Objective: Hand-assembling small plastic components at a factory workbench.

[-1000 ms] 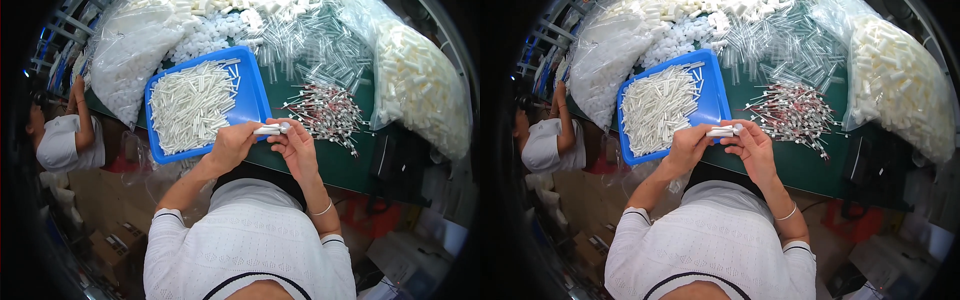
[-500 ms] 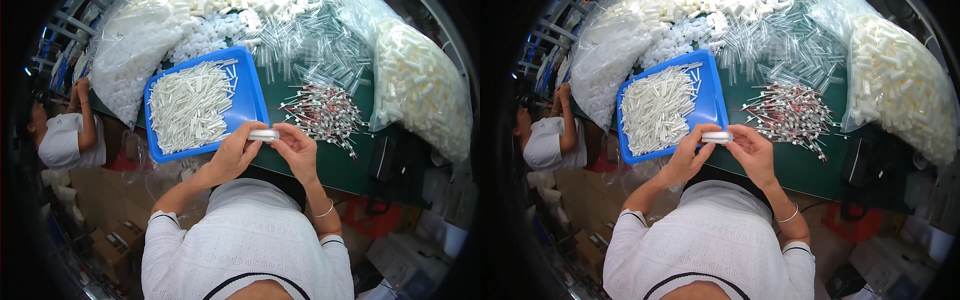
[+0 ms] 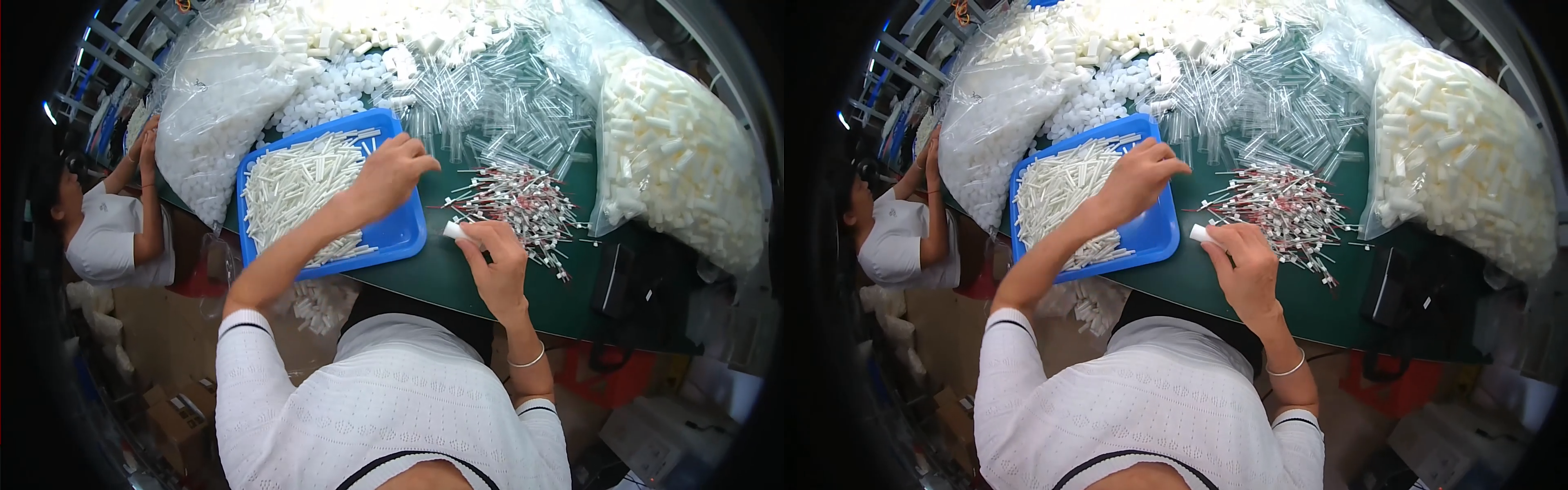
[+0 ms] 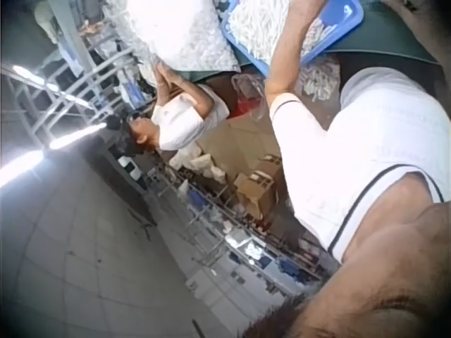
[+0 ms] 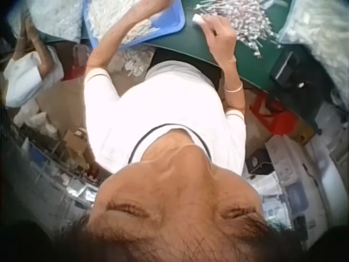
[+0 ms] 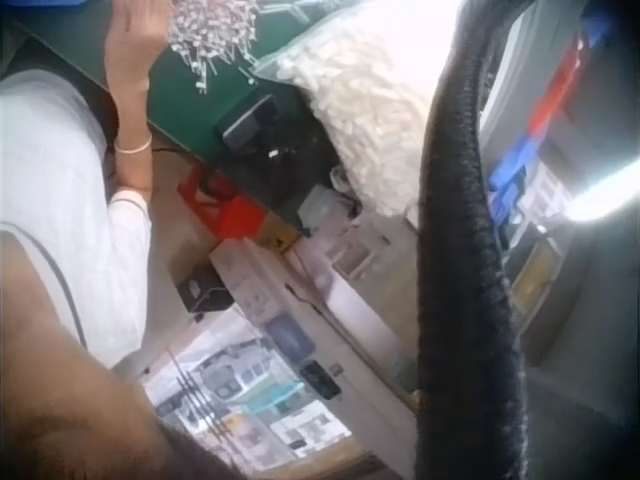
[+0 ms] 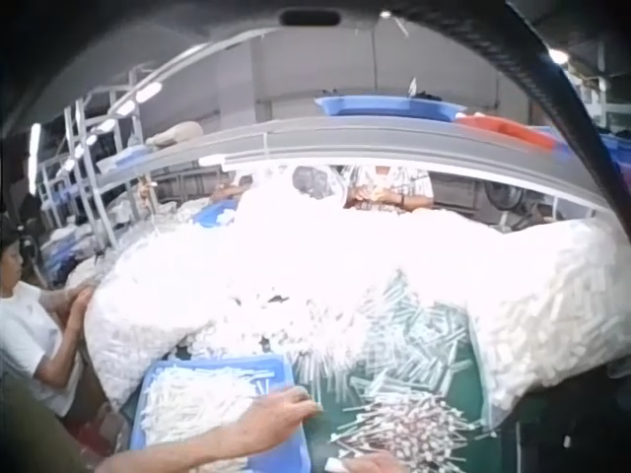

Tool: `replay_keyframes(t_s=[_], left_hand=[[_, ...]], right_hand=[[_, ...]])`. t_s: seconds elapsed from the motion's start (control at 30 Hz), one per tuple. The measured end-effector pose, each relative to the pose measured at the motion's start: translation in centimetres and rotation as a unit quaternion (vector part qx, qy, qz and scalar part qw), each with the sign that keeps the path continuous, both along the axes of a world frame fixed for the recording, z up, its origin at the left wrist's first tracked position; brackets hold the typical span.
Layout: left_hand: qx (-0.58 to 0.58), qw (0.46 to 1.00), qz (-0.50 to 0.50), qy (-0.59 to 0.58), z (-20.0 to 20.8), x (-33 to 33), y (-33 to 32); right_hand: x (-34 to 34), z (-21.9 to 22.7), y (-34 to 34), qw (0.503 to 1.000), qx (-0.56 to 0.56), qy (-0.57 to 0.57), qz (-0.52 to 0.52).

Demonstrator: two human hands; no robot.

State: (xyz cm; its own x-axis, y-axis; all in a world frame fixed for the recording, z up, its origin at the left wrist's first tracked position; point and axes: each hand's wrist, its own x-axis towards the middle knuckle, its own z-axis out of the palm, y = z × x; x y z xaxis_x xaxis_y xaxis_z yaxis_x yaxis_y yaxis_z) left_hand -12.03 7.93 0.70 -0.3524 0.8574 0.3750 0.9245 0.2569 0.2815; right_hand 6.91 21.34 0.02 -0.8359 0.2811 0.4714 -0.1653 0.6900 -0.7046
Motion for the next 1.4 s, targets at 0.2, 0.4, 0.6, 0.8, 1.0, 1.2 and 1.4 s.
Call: replay_keyframes(t_s=[0.2, 0.4, 0.6, 0.8, 1.0, 1.2, 1.4], left_hand=[[-0.141, 0.966, -0.124, 0.180, -2.4, -5.1, 3.9], [0.000, 0.969, -0.096, -0.228, 1.5, 1.7, 0.7], [0.054, 0.779, -0.099, -0.617, 0.1, 7.5, -3.3], [0.025, 0.822, -0.083, -0.563, -0.7, 8.6, -5.3], [0.018, 0.900, -0.029, -0.434, 0.1, 9.9, -5.9], [-0.020, 0.843, -0.038, -0.536, 0.7, 10.2, -6.3], [0.001, 0.877, -0.020, -0.481, -0.1, 10.7, -5.8]], right_hand=[[1.1, 0.6, -0.3, 1.000, -0.015, -0.016, -0.005], [2.1, 0.9, 1.6, 0.993, -0.121, -0.016, -0.005], [1.5, 1.2, 0.9, 0.976, -0.192, -0.053, 0.087], [1.6, 0.8, 0.2, 0.992, -0.032, -0.075, 0.092], [0.8, 1.9, -1.1, 0.986, 0.027, -0.054, 0.156], [2.5, 0.7, -0.4, 0.929, -0.235, -0.199, 0.205], [2.0, 1.0, -0.6, 0.857, -0.387, -0.277, 0.198]])
